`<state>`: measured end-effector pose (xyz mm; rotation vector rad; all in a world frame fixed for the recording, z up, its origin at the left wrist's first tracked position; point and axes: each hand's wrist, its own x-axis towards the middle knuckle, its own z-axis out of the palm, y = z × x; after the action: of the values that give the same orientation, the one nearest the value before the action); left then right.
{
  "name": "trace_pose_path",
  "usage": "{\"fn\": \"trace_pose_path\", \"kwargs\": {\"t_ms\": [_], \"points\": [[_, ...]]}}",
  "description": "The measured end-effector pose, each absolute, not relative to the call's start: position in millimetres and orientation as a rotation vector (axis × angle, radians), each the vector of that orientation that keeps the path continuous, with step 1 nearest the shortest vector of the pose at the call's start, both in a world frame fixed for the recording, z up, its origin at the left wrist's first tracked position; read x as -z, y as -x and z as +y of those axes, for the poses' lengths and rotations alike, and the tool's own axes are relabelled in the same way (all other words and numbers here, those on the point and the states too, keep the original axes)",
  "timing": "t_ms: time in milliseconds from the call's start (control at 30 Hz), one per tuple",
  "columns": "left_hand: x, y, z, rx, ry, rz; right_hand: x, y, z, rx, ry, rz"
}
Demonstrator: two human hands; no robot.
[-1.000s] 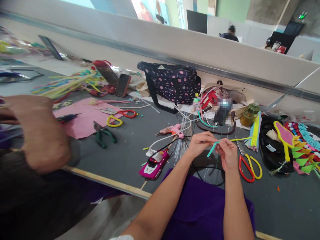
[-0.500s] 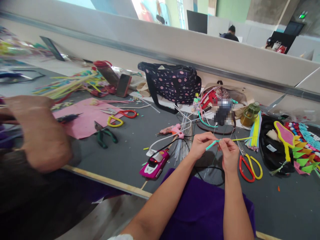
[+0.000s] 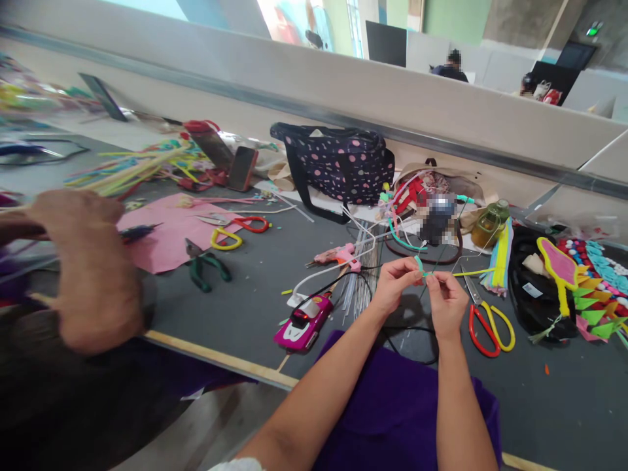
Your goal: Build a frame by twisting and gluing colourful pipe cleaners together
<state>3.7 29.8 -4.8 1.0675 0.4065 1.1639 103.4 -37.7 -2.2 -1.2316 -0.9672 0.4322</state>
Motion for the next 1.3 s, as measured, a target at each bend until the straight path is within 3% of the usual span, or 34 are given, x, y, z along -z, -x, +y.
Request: {"fn": "trace_pose_path", "kwargs": {"t_ms": [500, 1300], "points": [[6.0, -2.9, 35.6, -1.054, -1.004, 0.458, 7.7, -103.7, -38.2, -0.192, 1.312, -1.163], [2.3, -0.4, 35.3, -1.113, -1.0, 0.367, 8.9, -107.1, -33.0, -0.625, 1.211, -0.905]]}}
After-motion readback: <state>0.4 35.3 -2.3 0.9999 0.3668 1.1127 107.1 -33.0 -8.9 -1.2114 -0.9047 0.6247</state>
